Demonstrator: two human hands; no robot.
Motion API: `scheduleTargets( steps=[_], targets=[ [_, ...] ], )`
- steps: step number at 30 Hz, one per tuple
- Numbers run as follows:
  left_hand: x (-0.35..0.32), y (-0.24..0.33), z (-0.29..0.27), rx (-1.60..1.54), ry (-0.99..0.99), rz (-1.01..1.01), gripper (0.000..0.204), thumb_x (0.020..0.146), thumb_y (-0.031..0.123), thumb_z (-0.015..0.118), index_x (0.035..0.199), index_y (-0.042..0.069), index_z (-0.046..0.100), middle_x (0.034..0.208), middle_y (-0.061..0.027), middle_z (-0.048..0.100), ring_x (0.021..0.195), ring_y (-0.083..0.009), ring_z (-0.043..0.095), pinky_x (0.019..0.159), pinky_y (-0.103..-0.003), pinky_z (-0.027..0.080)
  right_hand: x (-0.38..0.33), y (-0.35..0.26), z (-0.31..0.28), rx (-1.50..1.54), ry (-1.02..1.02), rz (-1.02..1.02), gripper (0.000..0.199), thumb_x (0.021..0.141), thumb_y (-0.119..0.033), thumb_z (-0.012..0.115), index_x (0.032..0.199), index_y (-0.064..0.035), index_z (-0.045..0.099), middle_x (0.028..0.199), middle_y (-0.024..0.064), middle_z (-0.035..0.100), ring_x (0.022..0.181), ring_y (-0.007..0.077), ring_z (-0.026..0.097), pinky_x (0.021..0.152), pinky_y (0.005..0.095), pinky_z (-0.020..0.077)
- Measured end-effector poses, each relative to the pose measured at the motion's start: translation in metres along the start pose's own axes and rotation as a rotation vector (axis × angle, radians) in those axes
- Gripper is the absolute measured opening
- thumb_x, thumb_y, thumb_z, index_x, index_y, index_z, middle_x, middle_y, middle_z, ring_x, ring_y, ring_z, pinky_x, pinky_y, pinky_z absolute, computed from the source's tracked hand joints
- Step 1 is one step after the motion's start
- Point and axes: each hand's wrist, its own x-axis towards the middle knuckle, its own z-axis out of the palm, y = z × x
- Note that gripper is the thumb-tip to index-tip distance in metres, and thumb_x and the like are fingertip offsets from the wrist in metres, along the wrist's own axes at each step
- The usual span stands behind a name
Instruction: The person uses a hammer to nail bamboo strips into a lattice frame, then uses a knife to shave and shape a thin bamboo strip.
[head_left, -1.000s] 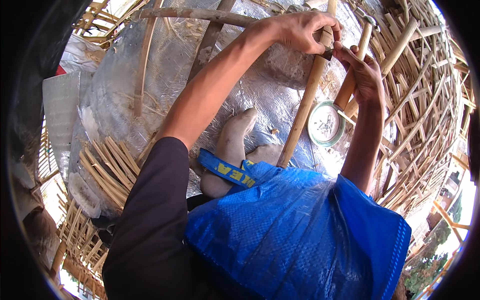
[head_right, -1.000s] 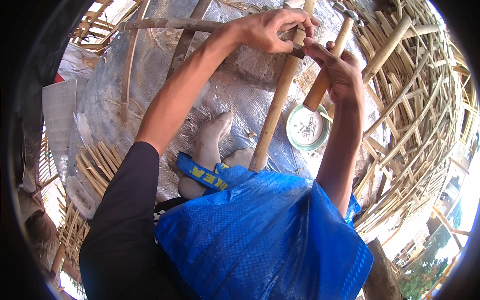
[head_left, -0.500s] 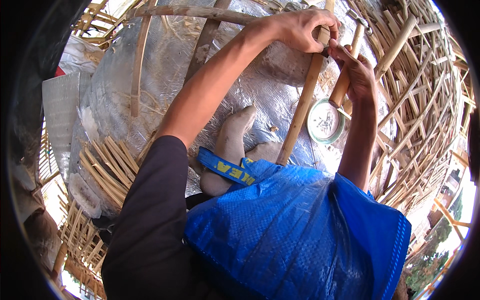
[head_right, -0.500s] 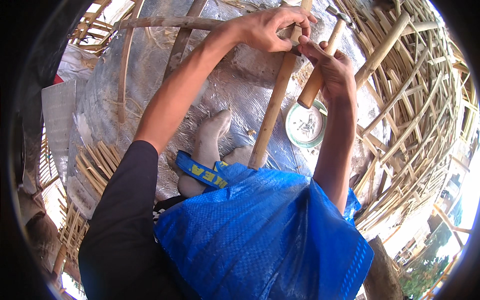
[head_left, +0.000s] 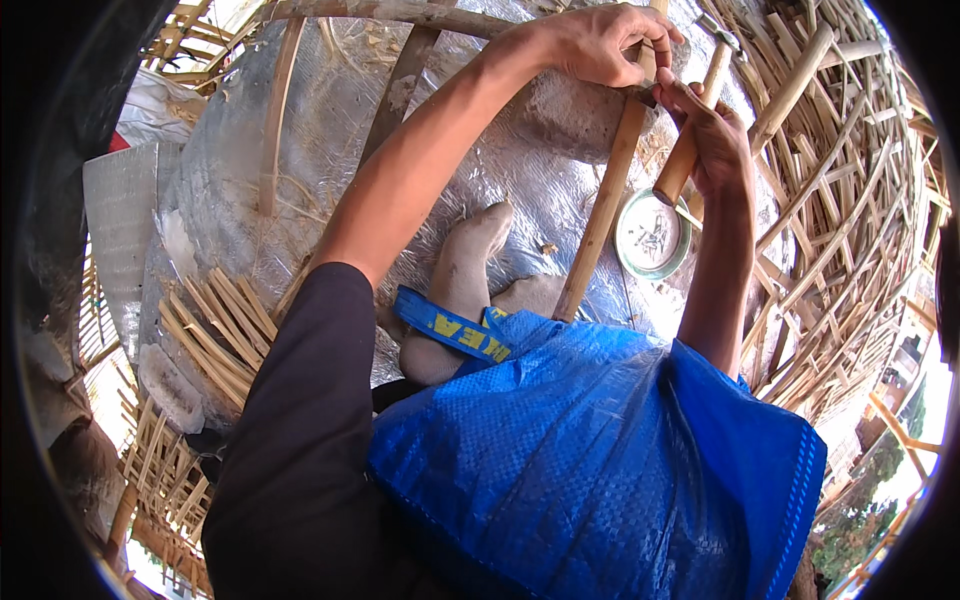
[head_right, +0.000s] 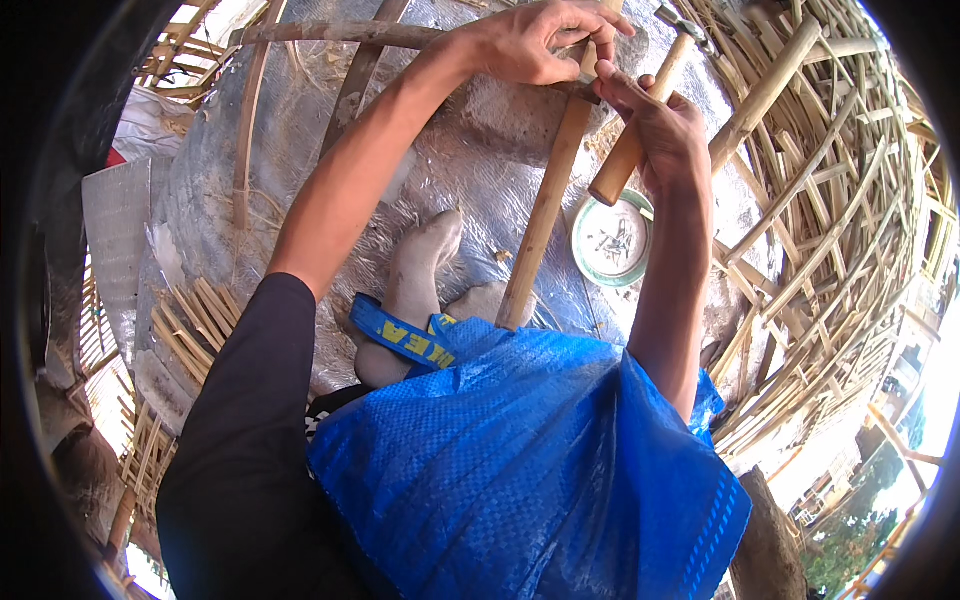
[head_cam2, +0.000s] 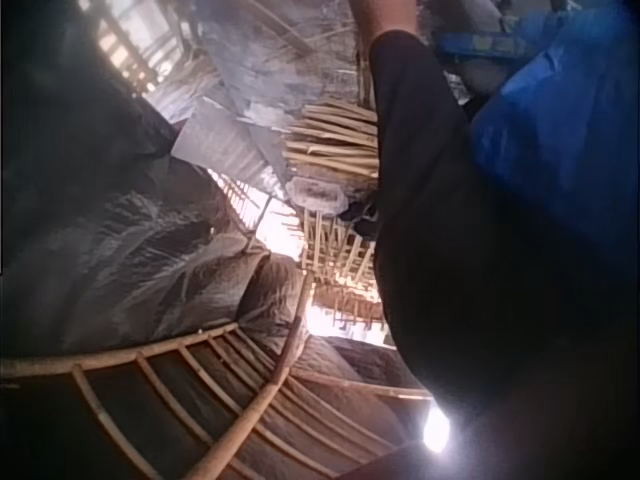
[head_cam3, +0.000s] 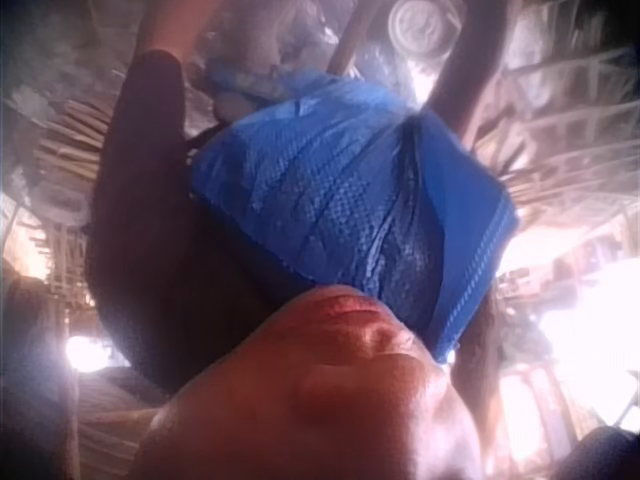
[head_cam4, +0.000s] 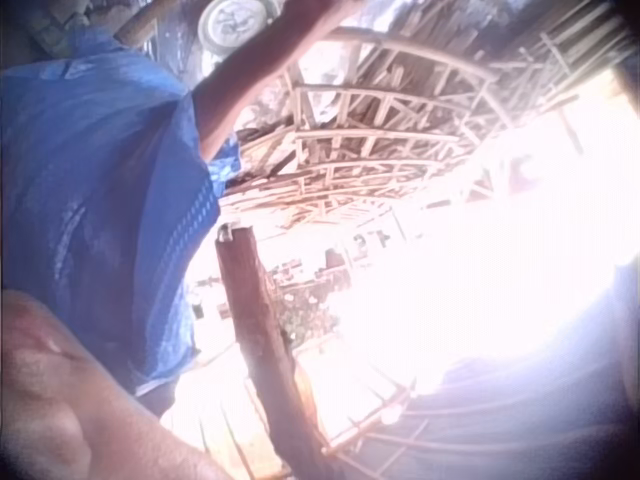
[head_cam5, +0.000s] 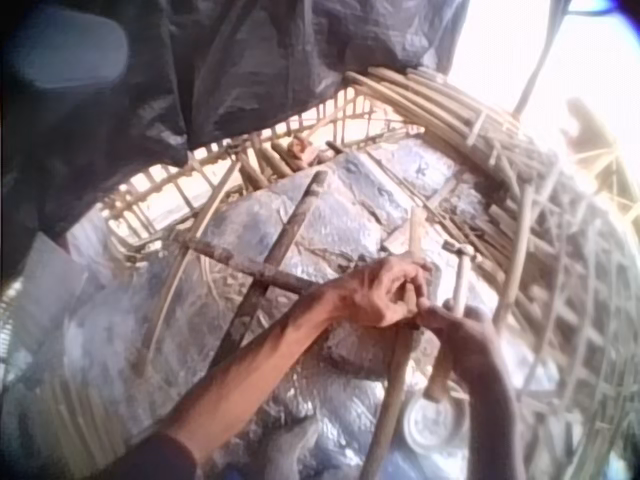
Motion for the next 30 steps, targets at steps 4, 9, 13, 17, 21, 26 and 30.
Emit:
scheduleTargets(
  steps=[4,9,13,17,21,26,30],
  targets=[
    [-0.001,0.003,-0.001,-0.001,-0.025,0.038,0.01,0.079,0.004,0.062,0.088,0.002,0.067,0.09,-0.0067,0.059,0.077,-0.0158,0.058,0.064,-0.029,0.048,-0.004,0.001,0.0,-0.013,0.004,-0.009,0.044,0.079,-0.005,0.085,0.103,0.0094,0.052,0.097,0.0168,0.066,0.092,0.0228,0.072,0.086,0.0259,0.0599],
    [-0.004,0.003,-0.004,-0.021,-0.065,0.077,0.012,0.078,0.001,0.058,0.088,0.002,0.065,0.092,-0.0096,0.058,0.085,-0.0225,0.059,0.075,-0.033,0.049,-0.006,0.001,0.004,-0.03,-0.006,-0.01,0.043,0.08,-0.007,0.085,0.103,0.0088,0.052,0.096,0.0173,0.067,0.092,0.0219,0.072,0.09,0.0259,0.0585],
    [-0.004,-0.004,0.002,0.078,0.029,0.199,0.014,0.079,-0.001,0.054,0.088,0.002,0.064,0.092,-0.0122,0.057,0.089,-0.0266,0.059,0.08,-0.036,0.048,-0.004,0.002,0.002,-0.052,-0.041,-0.001,0.043,0.08,-0.008,0.085,0.102,0.0074,0.051,0.096,0.0173,0.068,0.093,0.0221,0.072,0.093,0.0267,0.0569],
    [-0.004,-0.008,0.002,0.133,0.032,0.16,0.015,0.079,-0.003,0.052,0.089,0.002,0.062,0.096,-0.0147,0.057,0.094,-0.0291,0.057,0.084,-0.038,0.047,-0.004,0.004,0.006,-0.066,0.01,-0.026,0.045,0.079,-0.01,0.086,0.102,0.007,0.052,0.095,0.0167,0.069,0.092,0.0222,0.072,0.094,0.027,0.0568],
    [-0.002,-0.008,0.002,0.229,-0.041,0.128,0.016,0.078,-0.001,0.055,0.092,0.001,0.061,0.101,-0.0162,0.056,0.097,-0.0302,0.056,0.087,-0.04,0.048,-0.005,0.004,0.007,-0.024,0.02,-0.046,0.047,0.077,-0.008,0.087,0.103,0.0067,0.051,0.096,0.0159,0.067,0.093,0.023,0.072,0.09,0.0265,0.0588],
    [-0.011,0.0,0.027,0.499,0.166,0.102,0.02,0.079,0.002,0.063,0.099,0.0,0.063,0.109,-0.0178,0.058,0.105,-0.031,0.057,0.093,-0.041,0.049,-0.006,0.005,0.014,-0.056,0.025,-0.064,0.048,0.077,-0.009,0.087,0.103,0.0087,0.051,0.097,0.0162,0.066,0.093,0.0238,0.072,0.089,0.0258,0.0595],
    [-0.005,0.014,-0.007,0.233,-0.093,-0.131,0.021,0.08,0.0,0.068,0.101,0.0,0.07,0.107,-0.0178,0.067,0.102,-0.0294,0.066,0.09,-0.039,0.054,-0.011,0.005,0.012,-0.083,0.07,-0.067,0.047,0.079,-0.007,0.086,0.104,0.0116,0.051,0.099,0.0169,0.065,0.094,0.0244,0.072,0.09,0.026,0.0593]
  ],
)
